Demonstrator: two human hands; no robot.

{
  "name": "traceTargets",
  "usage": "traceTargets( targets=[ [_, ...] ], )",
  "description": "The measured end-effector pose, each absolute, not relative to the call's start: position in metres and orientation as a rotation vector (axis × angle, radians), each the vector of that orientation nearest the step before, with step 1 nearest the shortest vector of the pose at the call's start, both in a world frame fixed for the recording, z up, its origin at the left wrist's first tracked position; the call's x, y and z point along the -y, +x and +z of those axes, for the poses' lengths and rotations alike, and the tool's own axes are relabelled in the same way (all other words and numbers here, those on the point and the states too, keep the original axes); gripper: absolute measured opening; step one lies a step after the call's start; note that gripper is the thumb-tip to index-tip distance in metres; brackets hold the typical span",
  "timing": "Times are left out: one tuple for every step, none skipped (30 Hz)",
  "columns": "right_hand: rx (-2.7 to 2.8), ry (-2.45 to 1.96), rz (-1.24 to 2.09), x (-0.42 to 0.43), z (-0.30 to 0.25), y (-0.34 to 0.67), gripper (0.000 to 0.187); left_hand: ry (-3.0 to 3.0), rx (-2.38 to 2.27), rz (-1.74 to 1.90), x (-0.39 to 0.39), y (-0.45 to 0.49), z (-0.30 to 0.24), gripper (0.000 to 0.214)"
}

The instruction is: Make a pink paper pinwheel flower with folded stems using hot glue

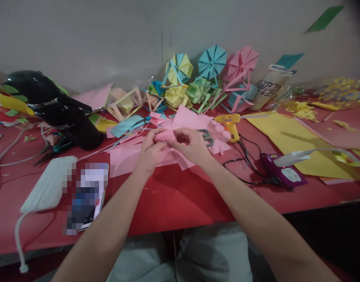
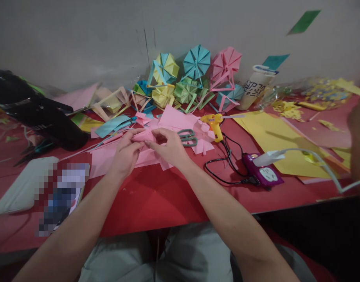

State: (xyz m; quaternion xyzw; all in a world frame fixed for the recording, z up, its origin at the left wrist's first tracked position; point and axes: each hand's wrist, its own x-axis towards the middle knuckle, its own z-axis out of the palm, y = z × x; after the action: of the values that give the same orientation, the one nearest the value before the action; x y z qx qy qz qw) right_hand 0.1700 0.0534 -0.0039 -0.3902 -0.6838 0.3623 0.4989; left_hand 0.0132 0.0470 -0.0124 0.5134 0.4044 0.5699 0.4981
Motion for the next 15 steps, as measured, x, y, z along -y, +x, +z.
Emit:
traceTargets(
  targets=[
    [1.634,-0.946,0.887,-0.053,-0.004,0.168,0.023,1.213,-0.969,1.378,-0.047,0.014,-0.011,0.040],
    [1.620,-0.950,0.892,-0.052,-0.004,0.166,0.023,1.181,-0.958,1.376,-0.046,0.015,-0.010,0.038],
    [1.612,-0.954,0.890,-0.050,-0.004,0.164,0.021,1.149,-0.945,1.375,-0.045,0.016,-0.008,0.037],
    [1.611,-0.956,0.883,-0.049,-0.004,0.163,0.020,1.120,-0.930,1.376,-0.044,0.016,-0.006,0.036],
    [1.613,-0.957,0.875,-0.048,-0.004,0.161,0.018,1.092,-0.916,1.377,-0.043,0.017,-0.004,0.036],
    [1.615,-0.957,0.865,-0.047,-0.003,0.160,0.017,1.066,-0.905,1.377,-0.042,0.017,-0.003,0.036],
    [1.619,-0.957,0.856,-0.046,-0.003,0.159,0.015,1.040,-0.900,1.377,-0.041,0.017,-0.001,0.035],
    [1.623,-0.957,0.851,-0.045,-0.002,0.158,0.015,1.016,-0.898,1.379,-0.041,0.017,-0.001,0.035],
    [1.627,-0.956,0.853,-0.045,-0.002,0.158,0.014,0.997,-0.899,1.380,-0.041,0.016,0.000,0.035],
    [1.630,-0.954,0.862,-0.045,-0.001,0.158,0.014,0.985,-0.899,1.381,-0.041,0.016,0.000,0.034],
    [1.630,-0.949,0.876,-0.046,-0.001,0.159,0.014,0.981,-0.898,1.382,-0.041,0.016,0.000,0.034],
    [1.626,-0.946,0.897,-0.047,0.000,0.160,0.014,0.982,-0.894,1.381,-0.041,0.016,0.001,0.035],
    [1.617,-0.945,0.928,-0.048,0.000,0.163,0.014,0.982,-0.889,1.376,-0.041,0.016,0.001,0.036],
    [1.604,-0.943,0.967,-0.050,0.001,0.165,0.016,0.977,-0.884,1.366,-0.041,0.016,0.002,0.038],
    [1.588,-0.938,1.015,-0.051,0.001,0.168,0.018,0.970,-0.880,1.351,-0.040,0.016,0.003,0.039]
  ],
)
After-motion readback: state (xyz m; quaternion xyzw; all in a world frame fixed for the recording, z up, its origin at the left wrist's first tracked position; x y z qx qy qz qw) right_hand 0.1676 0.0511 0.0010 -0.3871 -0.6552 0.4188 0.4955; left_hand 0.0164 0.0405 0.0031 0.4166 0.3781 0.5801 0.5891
